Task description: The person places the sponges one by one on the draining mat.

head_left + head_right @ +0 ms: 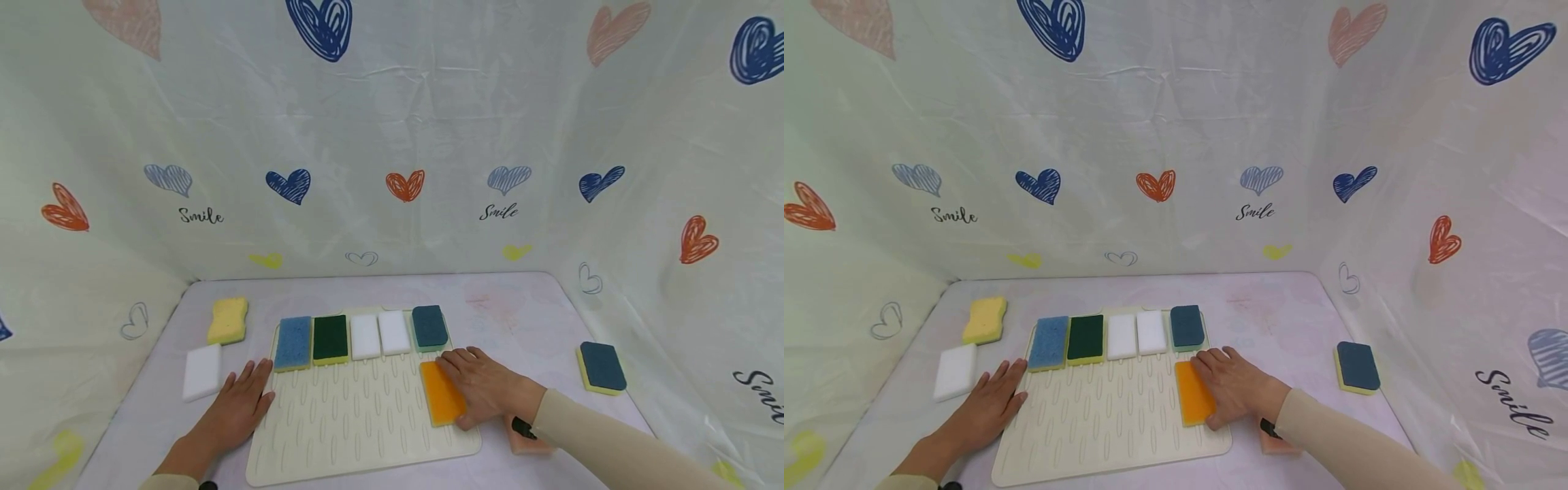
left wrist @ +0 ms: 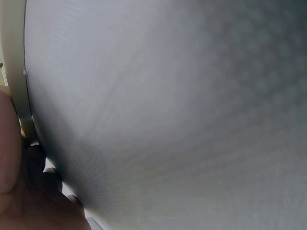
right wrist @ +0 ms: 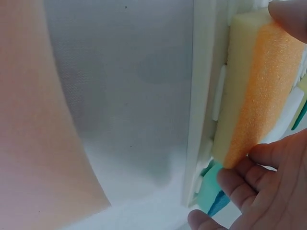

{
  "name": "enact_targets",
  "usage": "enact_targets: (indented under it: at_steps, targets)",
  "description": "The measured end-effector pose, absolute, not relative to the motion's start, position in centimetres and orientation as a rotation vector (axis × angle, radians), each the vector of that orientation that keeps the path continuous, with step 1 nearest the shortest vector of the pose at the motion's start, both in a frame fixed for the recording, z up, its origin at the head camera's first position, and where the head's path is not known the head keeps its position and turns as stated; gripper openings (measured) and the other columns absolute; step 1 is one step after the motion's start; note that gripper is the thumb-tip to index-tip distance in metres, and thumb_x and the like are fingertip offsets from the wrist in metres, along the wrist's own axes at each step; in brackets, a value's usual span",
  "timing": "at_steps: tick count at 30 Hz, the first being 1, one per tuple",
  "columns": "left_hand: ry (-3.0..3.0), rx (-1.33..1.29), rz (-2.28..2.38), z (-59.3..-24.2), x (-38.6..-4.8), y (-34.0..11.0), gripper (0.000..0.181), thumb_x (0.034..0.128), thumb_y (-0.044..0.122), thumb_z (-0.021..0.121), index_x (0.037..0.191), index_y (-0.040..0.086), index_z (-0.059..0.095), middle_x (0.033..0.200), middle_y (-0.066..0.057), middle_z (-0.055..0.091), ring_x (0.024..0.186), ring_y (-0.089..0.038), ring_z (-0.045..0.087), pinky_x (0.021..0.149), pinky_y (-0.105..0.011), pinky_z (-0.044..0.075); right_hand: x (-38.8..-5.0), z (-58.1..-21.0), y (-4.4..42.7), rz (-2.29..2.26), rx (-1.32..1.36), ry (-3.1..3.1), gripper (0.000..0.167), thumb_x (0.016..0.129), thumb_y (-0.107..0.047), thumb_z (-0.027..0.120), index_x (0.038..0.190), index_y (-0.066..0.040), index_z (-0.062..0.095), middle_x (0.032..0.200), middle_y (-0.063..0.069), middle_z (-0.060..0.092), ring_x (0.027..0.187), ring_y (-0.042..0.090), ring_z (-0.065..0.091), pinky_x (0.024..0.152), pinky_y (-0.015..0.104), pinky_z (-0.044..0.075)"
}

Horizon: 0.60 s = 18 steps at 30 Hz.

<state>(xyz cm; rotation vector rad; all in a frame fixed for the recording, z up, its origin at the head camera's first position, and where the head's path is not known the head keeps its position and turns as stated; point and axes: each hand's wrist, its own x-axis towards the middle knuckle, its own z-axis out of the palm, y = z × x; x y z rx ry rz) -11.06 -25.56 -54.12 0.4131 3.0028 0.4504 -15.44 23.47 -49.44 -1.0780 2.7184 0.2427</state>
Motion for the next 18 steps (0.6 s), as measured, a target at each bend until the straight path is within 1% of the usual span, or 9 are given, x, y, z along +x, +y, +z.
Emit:
enact_targets:
  at_steps: [6,10,14,16,18]
  targets:
    - [3.009,0.416,0.439,-54.1,-11.0,-25.5,0.067,0.1102,0.034,0.056,0.161,-0.004,0.036,0.165,-0.028,0.039,0.152,-0.054,0.032,0.117,-0.075,0.027,-15.3,-49.0,23.7,0.213,-1.044,2.713,0.108,0.082,-0.073,0.069,0.162,-0.008,0.036,0.163,0.008,0.044,0.146,0.027,0.045,0.123,0.054,0.035]
    - [3.014,0.419,0.441,-54.0,-11.0,-25.5,0.066,0.1101,0.033,0.056,0.161,-0.005,0.036,0.164,-0.028,0.039,0.152,-0.054,0.033,0.117,-0.075,0.027,-15.1,-48.8,24.0,0.195,-1.077,2.759,0.109,0.084,-0.081,0.064,0.161,-0.007,0.038,0.162,0.009,0.045,0.144,0.027,0.047,0.121,0.052,0.038]
    - [3.02,0.424,0.45,-54.0,-11.0,-25.5,0.066,0.11,0.033,0.056,0.16,-0.005,0.037,0.164,-0.028,0.04,0.151,-0.055,0.033,0.116,-0.075,0.027,-15.0,-49.0,24.5,0.18,-1.175,2.867,0.104,0.089,-0.084,0.057,0.158,-0.007,0.045,0.156,0.009,0.051,0.139,0.028,0.052,0.116,0.05,0.043]
    - [3.017,0.424,0.459,-54.0,-10.9,-25.5,0.066,0.11,0.033,0.056,0.16,-0.005,0.037,0.164,-0.029,0.04,0.152,-0.055,0.033,0.117,-0.075,0.027,-14.9,-49.2,24.9,0.164,-1.217,2.94,0.098,0.092,-0.082,0.056,0.155,-0.007,0.049,0.152,0.01,0.055,0.135,0.028,0.054,0.114,0.049,0.045]
    - [3.017,0.428,0.464,-54.0,-10.9,-25.5,0.066,0.1101,0.033,0.056,0.16,-0.006,0.037,0.164,-0.029,0.04,0.151,-0.056,0.033,0.116,-0.075,0.027,-14.8,-49.4,25.3,0.135,-1.248,3.012,0.091,0.094,-0.076,0.058,0.152,-0.006,0.052,0.149,0.011,0.058,0.133,0.03,0.056,0.112,0.05,0.046]
